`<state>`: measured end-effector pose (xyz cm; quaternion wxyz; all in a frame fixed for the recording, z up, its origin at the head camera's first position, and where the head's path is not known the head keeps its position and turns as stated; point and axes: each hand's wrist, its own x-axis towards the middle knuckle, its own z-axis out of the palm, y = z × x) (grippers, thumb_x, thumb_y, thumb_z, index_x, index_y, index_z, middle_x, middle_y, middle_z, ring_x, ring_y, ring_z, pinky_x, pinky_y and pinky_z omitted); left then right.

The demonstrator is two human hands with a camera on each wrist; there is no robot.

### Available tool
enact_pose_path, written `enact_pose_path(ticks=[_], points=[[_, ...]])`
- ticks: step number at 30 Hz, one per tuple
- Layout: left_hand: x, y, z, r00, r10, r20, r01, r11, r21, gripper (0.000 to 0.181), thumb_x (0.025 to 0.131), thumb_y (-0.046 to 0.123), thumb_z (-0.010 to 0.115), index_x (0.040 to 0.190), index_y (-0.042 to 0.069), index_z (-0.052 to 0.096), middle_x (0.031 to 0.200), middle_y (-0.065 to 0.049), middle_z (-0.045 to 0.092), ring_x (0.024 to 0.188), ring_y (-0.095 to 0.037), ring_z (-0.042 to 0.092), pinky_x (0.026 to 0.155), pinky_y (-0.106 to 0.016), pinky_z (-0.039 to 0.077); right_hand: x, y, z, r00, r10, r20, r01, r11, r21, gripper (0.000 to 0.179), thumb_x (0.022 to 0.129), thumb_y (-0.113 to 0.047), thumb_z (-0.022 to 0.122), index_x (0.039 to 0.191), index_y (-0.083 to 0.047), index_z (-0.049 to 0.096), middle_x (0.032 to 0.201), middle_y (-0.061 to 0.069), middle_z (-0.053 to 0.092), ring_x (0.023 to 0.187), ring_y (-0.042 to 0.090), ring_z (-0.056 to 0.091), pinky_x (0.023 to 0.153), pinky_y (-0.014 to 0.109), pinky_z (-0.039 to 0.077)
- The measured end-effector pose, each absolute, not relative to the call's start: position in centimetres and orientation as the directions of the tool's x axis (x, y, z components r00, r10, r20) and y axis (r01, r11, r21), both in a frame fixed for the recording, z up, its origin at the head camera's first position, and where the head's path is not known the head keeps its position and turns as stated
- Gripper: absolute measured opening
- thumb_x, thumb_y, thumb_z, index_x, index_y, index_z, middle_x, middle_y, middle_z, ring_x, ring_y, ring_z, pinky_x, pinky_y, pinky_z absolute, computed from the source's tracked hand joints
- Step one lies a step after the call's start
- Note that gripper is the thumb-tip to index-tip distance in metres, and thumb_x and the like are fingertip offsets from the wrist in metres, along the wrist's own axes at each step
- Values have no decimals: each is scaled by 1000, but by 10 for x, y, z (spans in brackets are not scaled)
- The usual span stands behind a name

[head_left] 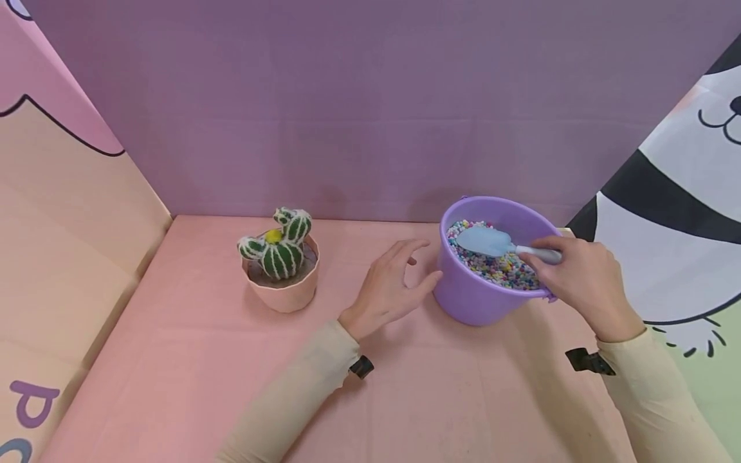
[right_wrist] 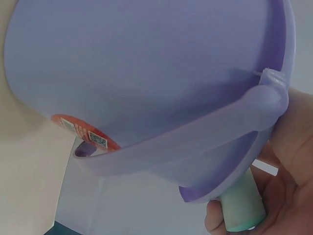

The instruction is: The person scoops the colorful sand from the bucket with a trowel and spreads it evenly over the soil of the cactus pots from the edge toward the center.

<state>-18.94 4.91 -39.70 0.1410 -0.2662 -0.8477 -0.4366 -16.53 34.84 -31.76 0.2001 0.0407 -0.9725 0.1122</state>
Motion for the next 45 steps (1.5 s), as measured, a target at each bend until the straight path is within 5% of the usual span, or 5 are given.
enact_pose_path(ticks=[11, 25, 45], points=[[-192, 59, -396, -804, 335, 492, 595, 478, 646, 60, 92, 48, 64, 143, 20, 48, 137, 4, 58, 105, -9, 63, 85, -27, 53, -162, 349, -318, -899, -27, 438, -125, 973, -195, 30, 82, -39, 77, 97, -13, 79, 74, 15, 73, 58, 35, 61, 41, 35, 33], [-199, 72, -391, -774, 357, 523, 633, 470, 615, 62, 90, 54, 64, 142, 22, 52, 150, 3, 46, 141, -10, 41, 110, -42, 44, -146, 359, -303, -891, -46, 453, -120, 983, -137, 33, 82, -38, 76, 98, -9, 78, 56, 7, 65, 49, 25, 52, 40, 32, 30], [-202, 86, -392, -818, 371, 440, 567, 385, 728, 67, 86, 59, 66, 142, 27, 52, 157, 2, 37, 144, -18, 36, 113, -53, 38, -125, 382, -286, -907, -17, 421, -58, 995, -85, 30, 81, -36, 77, 96, -9, 79, 73, 13, 73, 55, 32, 57, 39, 34, 33]])
